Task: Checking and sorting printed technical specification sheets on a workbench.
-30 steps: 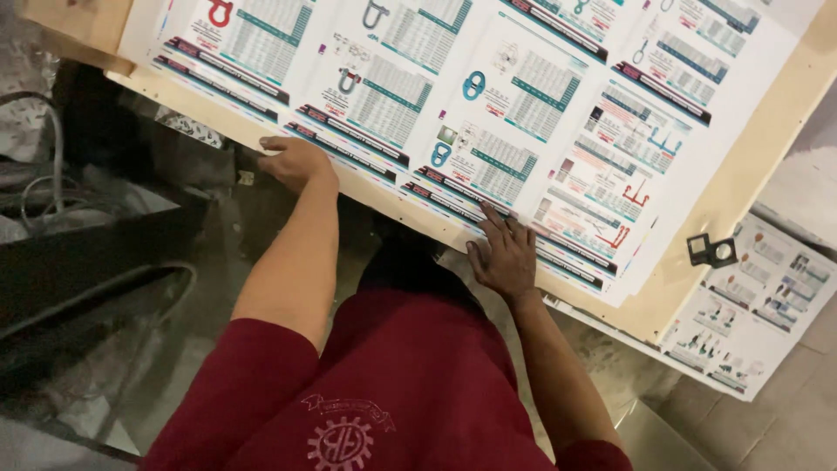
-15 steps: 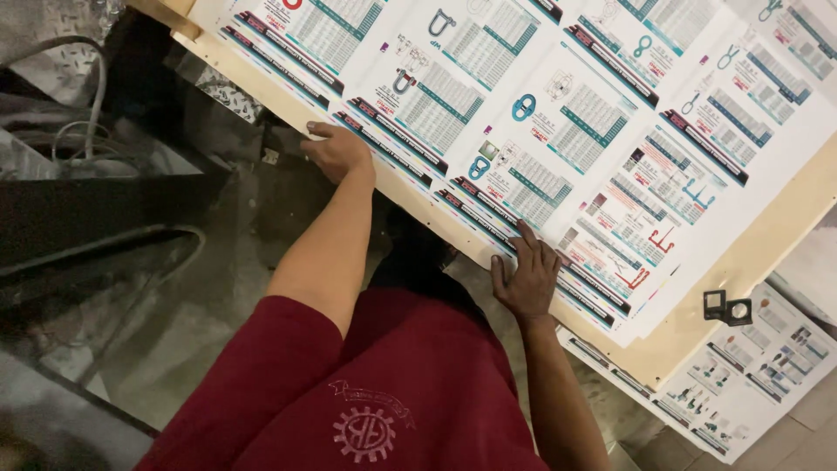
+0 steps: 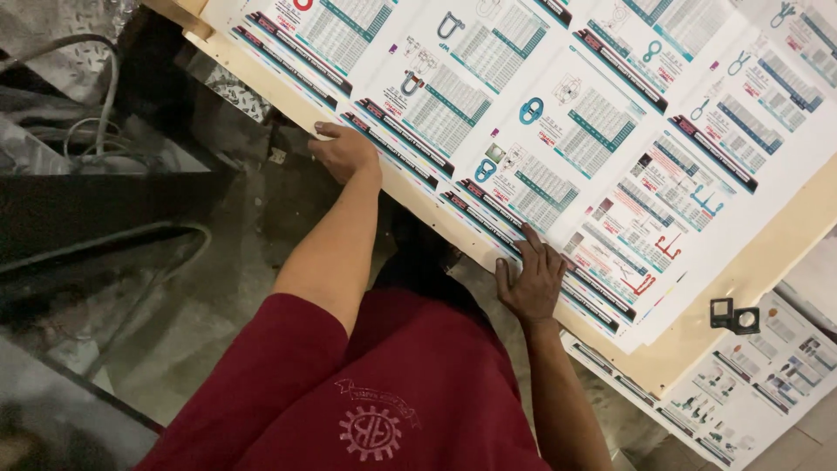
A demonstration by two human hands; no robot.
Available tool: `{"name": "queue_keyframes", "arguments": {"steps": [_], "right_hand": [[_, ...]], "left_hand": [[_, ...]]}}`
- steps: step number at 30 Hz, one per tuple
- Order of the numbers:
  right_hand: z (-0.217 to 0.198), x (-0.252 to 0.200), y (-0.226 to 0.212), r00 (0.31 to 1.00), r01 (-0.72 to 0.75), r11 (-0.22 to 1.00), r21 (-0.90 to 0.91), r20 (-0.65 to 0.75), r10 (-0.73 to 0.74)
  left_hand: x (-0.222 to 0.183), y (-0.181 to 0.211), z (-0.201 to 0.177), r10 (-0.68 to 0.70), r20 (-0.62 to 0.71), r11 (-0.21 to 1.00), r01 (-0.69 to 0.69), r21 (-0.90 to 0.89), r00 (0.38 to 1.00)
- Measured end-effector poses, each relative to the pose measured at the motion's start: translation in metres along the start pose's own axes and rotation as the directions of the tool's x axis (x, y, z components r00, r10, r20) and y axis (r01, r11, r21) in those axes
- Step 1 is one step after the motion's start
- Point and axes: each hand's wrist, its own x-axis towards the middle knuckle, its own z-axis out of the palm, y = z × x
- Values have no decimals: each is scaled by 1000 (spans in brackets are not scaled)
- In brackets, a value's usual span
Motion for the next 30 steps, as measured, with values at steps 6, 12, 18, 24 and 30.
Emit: {"name": "queue_keyframes", "arguments": {"steps": [6,12,18,24,30], "right_hand": [[1,0,0,1000,-22,1000,-14,14,22],[3,-1,3,1000,-15,1000,-11,4,15],[0,0,1,1000,-6,1000,-9,-2,6],[0,-2,4,1000,-18,1000,-1,-3,18],[-3,-2,5,1000,-12,1000,-8,-16,12]], "left_hand": [[2,-5,6,48,-78,998,-51,-36,996],[2,-5,4,66,-54,997,-68,-39,996],[25,-23,26,146,-155,989,-145,18,977],[16,-12,8,65,-61,994,-70,-83,996],[30,-19,19,102,-139,995,-103,-2,985]]}}
